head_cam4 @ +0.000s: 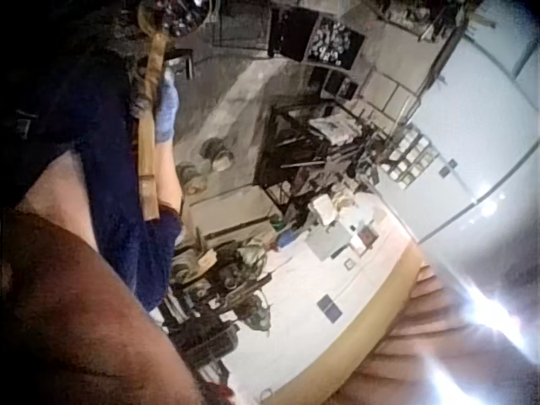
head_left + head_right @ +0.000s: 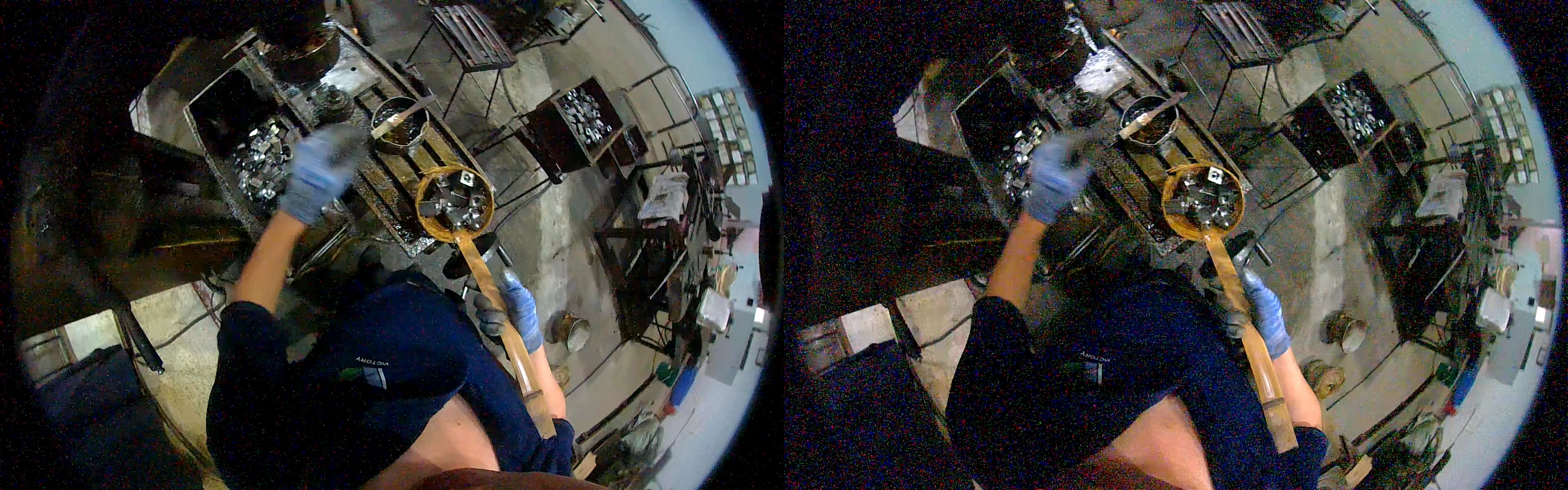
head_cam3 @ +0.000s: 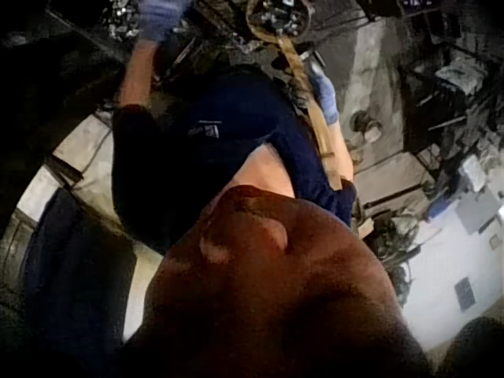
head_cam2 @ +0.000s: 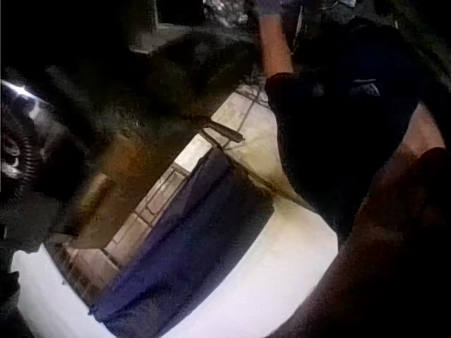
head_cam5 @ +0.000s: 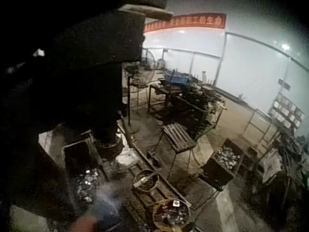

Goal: The person uses a long wooden-handled ladle to scoop metal parts from a bin, dips them into a container of dark liquid, and then transfers the parts into another bin on the fabrication floor.

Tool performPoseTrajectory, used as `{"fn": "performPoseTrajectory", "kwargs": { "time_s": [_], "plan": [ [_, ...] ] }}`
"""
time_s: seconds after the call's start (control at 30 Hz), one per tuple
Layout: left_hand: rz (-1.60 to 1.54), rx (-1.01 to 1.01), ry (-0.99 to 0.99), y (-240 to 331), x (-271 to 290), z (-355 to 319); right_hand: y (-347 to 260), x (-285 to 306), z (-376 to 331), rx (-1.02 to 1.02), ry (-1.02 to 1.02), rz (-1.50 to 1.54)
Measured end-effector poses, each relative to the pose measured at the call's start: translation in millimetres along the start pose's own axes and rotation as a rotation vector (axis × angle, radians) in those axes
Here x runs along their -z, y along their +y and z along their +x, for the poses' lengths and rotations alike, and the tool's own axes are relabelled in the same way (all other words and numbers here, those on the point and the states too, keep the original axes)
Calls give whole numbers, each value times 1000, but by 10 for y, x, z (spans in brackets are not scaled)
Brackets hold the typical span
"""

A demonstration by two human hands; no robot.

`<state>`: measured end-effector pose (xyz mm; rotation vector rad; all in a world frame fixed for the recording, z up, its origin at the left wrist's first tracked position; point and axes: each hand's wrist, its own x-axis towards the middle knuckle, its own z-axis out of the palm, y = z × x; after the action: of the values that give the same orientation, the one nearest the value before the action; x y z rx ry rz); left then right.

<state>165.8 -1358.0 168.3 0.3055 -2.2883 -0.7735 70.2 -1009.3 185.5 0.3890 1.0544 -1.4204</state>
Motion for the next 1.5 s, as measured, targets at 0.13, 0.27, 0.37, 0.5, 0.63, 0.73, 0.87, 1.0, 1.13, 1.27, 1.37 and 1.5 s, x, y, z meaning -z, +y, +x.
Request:
{"fn": "performPoseTrajectory", "kwargs": {
  "time_s": [0.13,0.27,0.37,0.5,0.63,0.73,0.87,1.0,1.13,1.27,1.37,1.5],
  "plan": [
    [440,450,-88,-1183,548,-486,21,-52,22,-30,44,5],
    [627,298,-703,-1873,247,-1020,1,-88,50,-106,-109,66],
    [709,309,-1306,-2177,-101,-1150,64,-131,48,-21,15,20],
    [721,116,-1318,-2452,-406,-1397,28,-139,61,-44,-11,79],
    [749,-41,-1342,-2822,-602,-1677,-62,-112,96,-61,-70,77],
    [842,-116,-1404,-2887,-656,-1627,-35,19,168,76,202,-32],
    [960,-199,-1443,-3003,-700,-1623,-141,90,185,-3,109,-2],
    [803,219,-1298,-2614,-683,-1212,-206,41,182,79,119,-7],
    [893,434,-801,-1938,-117,-793,-218,105,156,-17,-57,168],
    [552,542,-298,-1400,254,-587,-263,52,119,-24,-62,130],
    [-12,381,-32,-997,-68,-599,-263,71,136,4,-25,41],
    [-45,9,-343,394,-607,-131,-178,81,111,13,-42,62]
  ]
}}
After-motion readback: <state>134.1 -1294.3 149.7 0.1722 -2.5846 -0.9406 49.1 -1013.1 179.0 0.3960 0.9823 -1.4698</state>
